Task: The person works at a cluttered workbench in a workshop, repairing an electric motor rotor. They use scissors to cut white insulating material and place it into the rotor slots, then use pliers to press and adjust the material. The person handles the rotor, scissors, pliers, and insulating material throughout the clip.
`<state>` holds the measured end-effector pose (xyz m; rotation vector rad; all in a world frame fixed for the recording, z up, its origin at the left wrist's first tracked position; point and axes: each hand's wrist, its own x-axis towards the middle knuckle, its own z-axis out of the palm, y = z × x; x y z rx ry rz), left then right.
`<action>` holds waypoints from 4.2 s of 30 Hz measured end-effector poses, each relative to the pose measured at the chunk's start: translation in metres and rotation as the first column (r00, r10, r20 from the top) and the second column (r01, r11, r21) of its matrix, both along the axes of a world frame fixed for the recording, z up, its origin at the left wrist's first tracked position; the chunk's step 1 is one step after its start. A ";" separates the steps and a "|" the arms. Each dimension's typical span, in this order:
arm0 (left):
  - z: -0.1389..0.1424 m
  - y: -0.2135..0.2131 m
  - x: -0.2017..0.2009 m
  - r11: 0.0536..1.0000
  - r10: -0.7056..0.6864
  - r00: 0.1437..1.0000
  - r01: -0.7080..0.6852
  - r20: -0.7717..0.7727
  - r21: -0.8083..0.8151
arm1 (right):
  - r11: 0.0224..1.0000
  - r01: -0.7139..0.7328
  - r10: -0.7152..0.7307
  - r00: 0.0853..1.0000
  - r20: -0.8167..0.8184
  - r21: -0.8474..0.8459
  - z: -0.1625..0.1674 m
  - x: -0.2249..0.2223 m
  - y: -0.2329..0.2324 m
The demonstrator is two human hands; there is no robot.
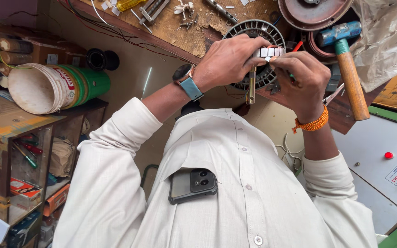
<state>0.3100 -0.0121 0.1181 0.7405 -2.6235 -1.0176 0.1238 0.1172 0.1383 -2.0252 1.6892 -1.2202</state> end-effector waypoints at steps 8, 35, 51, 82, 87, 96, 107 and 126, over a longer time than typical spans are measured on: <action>-0.008 -0.003 0.002 0.999 -0.036 0.997 0.035 -0.067 -0.023 | 0.998 -0.038 0.049 0.977 -0.207 0.058 0.013 0.003 0.000; -0.009 -0.023 0.004 0.981 -0.193 0.961 0.189 -0.199 -0.037 | 0.996 0.081 -0.093 0.869 -0.487 -0.046 0.018 0.037 -0.003; -0.004 -0.018 0.010 0.946 -0.324 0.912 0.308 -0.251 -0.102 | 0.937 0.119 -0.240 0.902 -0.358 -0.329 -0.040 0.012 0.002; -0.073 0.059 0.009 0.905 0.104 0.756 -0.342 -0.647 -0.254 | 0.961 0.262 -0.270 0.958 0.094 0.090 -0.028 0.053 0.037; -0.076 0.059 0.007 0.902 0.090 0.763 -0.334 -0.640 -0.272 | 0.963 0.230 -0.246 0.962 0.119 0.138 -0.025 0.047 0.043; -0.064 0.053 0.004 0.918 0.065 0.738 -0.308 -0.672 -0.250 | 0.955 0.281 -0.289 0.955 0.075 0.097 -0.024 0.043 0.036; -0.061 0.049 -0.003 0.916 0.087 0.732 -0.325 -0.675 -0.234 | 0.944 0.328 -0.329 0.944 0.012 0.017 -0.029 0.052 0.029; -0.070 0.053 -0.002 0.916 0.116 0.731 -0.341 -0.673 -0.213 | 0.944 0.325 -0.327 0.944 -0.032 -0.052 -0.048 0.050 0.030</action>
